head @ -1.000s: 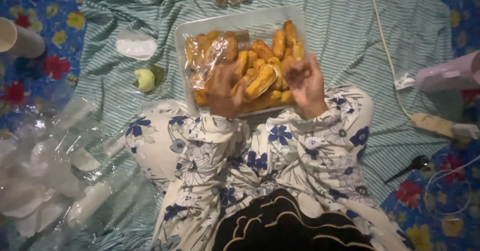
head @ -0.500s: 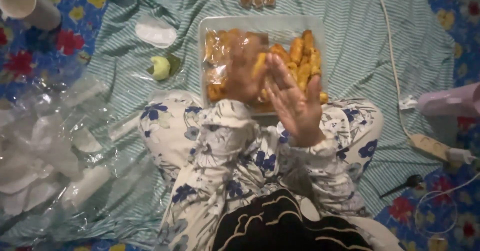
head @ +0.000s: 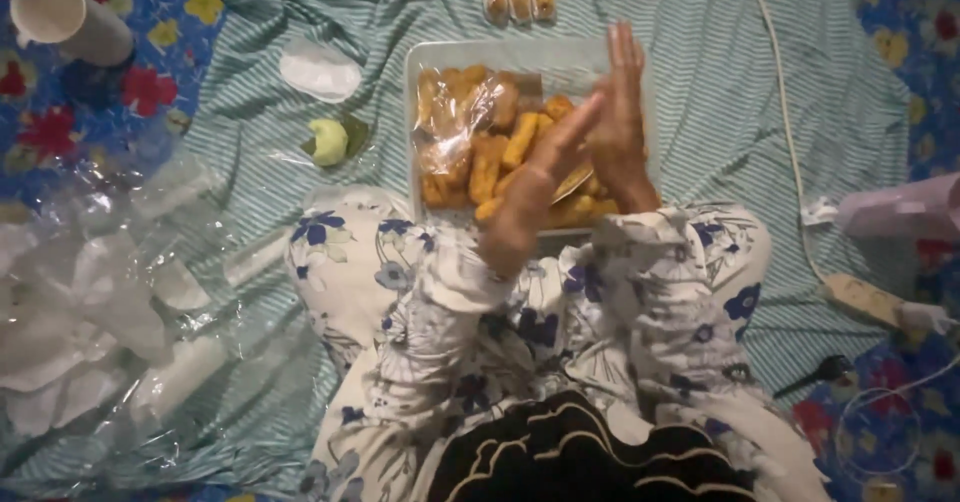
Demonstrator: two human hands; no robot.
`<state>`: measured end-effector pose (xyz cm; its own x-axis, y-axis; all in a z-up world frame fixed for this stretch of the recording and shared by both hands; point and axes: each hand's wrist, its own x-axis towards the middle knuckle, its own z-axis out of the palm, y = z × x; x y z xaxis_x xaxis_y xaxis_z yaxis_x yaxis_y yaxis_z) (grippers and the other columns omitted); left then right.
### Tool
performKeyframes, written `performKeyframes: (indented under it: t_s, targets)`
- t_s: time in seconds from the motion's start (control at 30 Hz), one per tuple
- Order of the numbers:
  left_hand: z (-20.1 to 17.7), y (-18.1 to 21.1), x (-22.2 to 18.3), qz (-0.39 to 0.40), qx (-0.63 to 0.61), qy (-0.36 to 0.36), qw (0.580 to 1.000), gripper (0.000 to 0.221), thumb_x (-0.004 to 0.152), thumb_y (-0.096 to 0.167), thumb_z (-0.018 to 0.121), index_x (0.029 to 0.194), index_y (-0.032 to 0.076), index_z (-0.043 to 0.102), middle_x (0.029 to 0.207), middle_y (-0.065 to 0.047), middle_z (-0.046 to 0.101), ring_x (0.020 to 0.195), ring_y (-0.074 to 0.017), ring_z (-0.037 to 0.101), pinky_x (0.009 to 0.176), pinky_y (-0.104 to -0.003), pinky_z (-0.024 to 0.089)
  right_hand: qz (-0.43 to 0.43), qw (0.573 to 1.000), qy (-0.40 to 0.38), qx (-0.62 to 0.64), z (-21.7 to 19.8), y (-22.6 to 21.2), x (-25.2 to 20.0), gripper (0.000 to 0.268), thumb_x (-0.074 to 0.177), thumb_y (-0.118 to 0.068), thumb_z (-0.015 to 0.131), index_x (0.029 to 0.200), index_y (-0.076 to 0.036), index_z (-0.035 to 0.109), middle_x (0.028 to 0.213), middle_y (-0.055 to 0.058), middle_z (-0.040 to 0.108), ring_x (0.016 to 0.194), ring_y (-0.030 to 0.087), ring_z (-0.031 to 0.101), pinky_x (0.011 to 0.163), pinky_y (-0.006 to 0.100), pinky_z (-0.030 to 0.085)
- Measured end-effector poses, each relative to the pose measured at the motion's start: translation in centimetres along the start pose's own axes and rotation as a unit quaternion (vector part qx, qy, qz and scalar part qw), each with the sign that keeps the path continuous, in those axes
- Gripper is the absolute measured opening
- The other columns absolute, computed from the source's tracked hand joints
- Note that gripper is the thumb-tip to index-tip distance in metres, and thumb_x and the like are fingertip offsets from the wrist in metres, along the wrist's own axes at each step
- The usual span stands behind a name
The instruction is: A person is sitting on the floor and individually wrapping pieces of fried food into small plastic bags.
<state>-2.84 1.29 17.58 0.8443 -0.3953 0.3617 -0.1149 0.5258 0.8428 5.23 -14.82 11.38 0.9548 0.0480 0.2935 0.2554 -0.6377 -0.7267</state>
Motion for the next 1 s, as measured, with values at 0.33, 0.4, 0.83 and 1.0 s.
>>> performKeyframes:
  t_s: [0.33, 0.4, 0.83, 1.0]
  targets:
    - [-16.5, -10.4, 3.3, 0.23, 0.585, 0.109, 0.77, 0.07, 0.108, 0.062, 0.03, 0.167, 0.024, 0.023, 0.173, 0.002, 0.02, 0.162, -0.0219, 0.016, 0.136, -0.042, 0.01, 0.03, 0.703, -0.257, 0.663, -7.5, -5.6, -4.4, 0.104, 0.084, -0.087, 0.033, 0.164, -0.022, 0.015, 0.174, 0.007, 0.01, 0.16, 0.025, 0.013, 0.129, 0.049, 0.02]
    - [-23.0, -9.8, 2.7, 0.111, 0.839, 0.077, 0.528, 0.038, 0.075, 0.04, 0.077, 0.107, 0.021, 0.069, 0.111, -0.004, 0.058, 0.107, -0.0274, 0.054, 0.091, -0.049, 0.043, 0.04, 0.703, -0.256, 0.662, -9.1, -2.9, -5.2, 0.101, 0.087, -0.08, 0.037, 0.164, -0.019, 0.012, 0.162, 0.024, 0.034, 0.141, 0.044, 0.045, 0.104, 0.058, 0.05]
    - [-13.4, -7.3, 2.3, 0.135, 0.774, 0.069, 0.615, 0.08, 0.047, 0.04, 0.099, 0.119, 0.015, 0.074, 0.123, -0.017, 0.066, 0.122, -0.0382, 0.059, 0.119, -0.063, 0.029, 0.203, 0.637, -0.025, 0.743, -4.1, 14.0, -4.3, 0.07, 0.093, -0.051, 0.051, 0.15, -0.012, 0.046, 0.15, 0.017, 0.053, 0.135, 0.039, 0.055, 0.114, 0.053, 0.045]
    - [-12.7, -8.9, 3.6, 0.164, 0.783, 0.141, 0.584, 0.011, 0.076, 0.011, 0.077, 0.085, 0.009, 0.071, 0.099, -0.015, 0.065, 0.094, -0.0345, 0.063, 0.084, -0.048, 0.05, 0.184, 0.633, -0.079, 0.748, -2.6, 13.2, -4.5, 0.074, 0.093, -0.055, 0.052, 0.15, -0.01, 0.042, 0.148, 0.02, 0.052, 0.133, 0.041, 0.055, 0.11, 0.052, 0.046]
